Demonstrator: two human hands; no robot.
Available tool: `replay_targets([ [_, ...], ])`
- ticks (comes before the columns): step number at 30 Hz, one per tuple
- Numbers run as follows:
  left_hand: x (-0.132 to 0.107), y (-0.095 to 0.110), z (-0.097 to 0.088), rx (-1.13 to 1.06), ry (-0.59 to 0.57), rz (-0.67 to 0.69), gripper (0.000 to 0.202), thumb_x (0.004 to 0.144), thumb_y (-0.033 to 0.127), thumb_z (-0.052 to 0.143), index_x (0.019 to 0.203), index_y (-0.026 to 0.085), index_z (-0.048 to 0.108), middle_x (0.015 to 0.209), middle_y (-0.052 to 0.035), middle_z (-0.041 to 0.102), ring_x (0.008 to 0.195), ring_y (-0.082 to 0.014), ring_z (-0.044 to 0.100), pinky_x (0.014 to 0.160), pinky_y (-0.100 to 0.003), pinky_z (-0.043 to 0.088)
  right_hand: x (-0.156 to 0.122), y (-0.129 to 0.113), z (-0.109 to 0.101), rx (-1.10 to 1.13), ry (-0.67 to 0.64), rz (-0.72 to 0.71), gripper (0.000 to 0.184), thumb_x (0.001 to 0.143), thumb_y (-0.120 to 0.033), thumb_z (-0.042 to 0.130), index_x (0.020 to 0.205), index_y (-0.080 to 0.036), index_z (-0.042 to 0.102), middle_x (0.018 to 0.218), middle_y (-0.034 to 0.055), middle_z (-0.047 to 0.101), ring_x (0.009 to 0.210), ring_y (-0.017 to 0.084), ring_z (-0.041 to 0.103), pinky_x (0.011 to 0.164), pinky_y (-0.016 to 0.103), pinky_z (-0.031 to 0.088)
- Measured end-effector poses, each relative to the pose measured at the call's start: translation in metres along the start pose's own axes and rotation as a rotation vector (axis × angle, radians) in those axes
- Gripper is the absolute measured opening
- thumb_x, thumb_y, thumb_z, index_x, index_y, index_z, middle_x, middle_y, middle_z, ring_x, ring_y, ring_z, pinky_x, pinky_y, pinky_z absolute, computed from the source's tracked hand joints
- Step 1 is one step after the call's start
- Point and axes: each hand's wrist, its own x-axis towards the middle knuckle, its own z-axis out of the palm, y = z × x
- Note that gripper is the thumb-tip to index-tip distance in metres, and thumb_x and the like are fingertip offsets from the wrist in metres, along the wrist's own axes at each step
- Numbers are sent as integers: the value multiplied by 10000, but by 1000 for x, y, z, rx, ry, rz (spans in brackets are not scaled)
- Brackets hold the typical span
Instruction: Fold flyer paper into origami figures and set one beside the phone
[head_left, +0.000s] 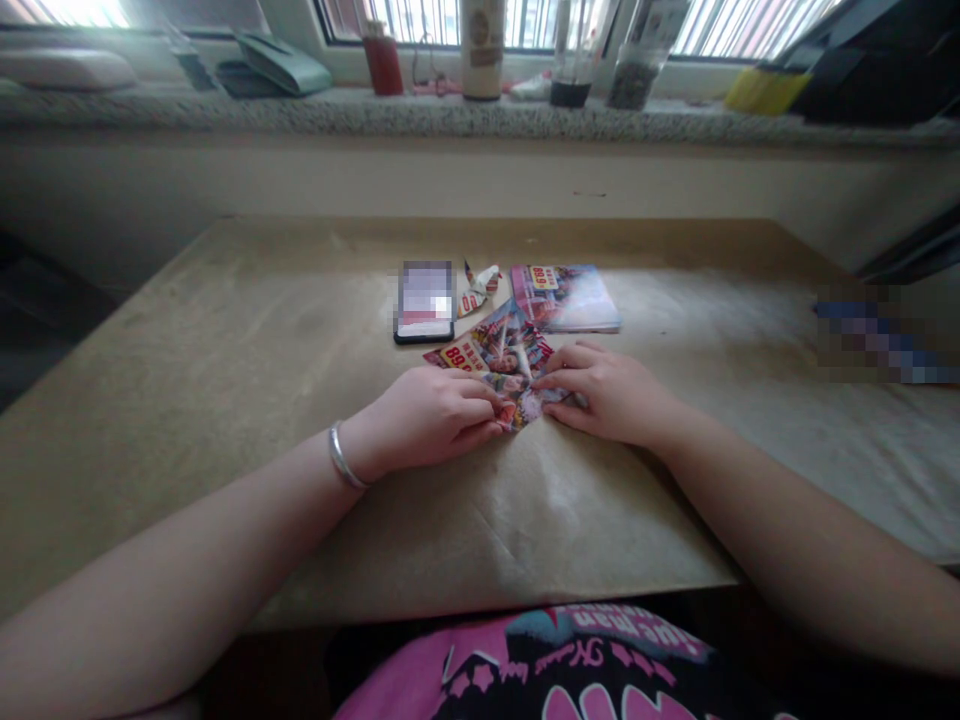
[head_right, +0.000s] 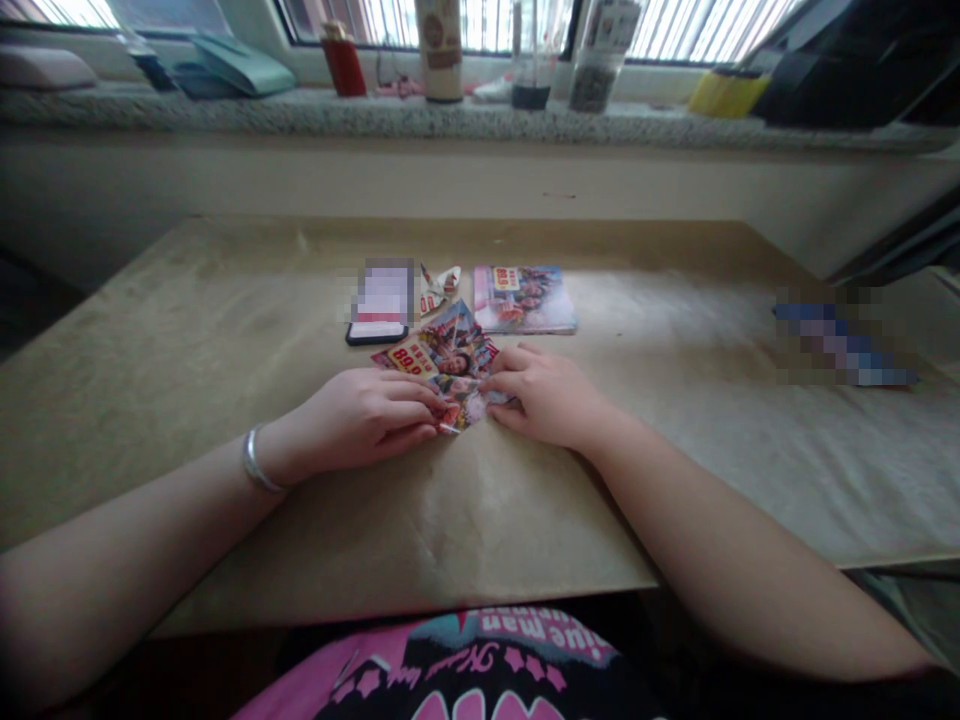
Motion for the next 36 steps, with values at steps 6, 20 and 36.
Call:
replay_targets([
  [6,6,4,0,-159,35,-212,239,918,294,475,862,170,672,873,-53,682,857,-167,622,797,-286,483,-1,5,-1,77,-13,-25,233,855,-297,593,1020,-186,715,1060,76,694,988,226,601,888,339,463],
  [20,8,-11,13,-45,186,-307,180,866,216,490,767,127,611,938,-95,655,919,-202,595,874,-341,488,-1,0,1,67,38,-17,188,889,-246,539,976,-192,697,867,52,716,790,177,647,707,277,461],
  [36,12,-19,16,55,190,-365,124,855,186,502,796,135,598,868,-68,602,808,-175,552,790,-309,486,3,-7,11,-32,93,-43,258,922,-230,498,1033,-221,731,1023,51,702,933,193,616,806,301,468],
])
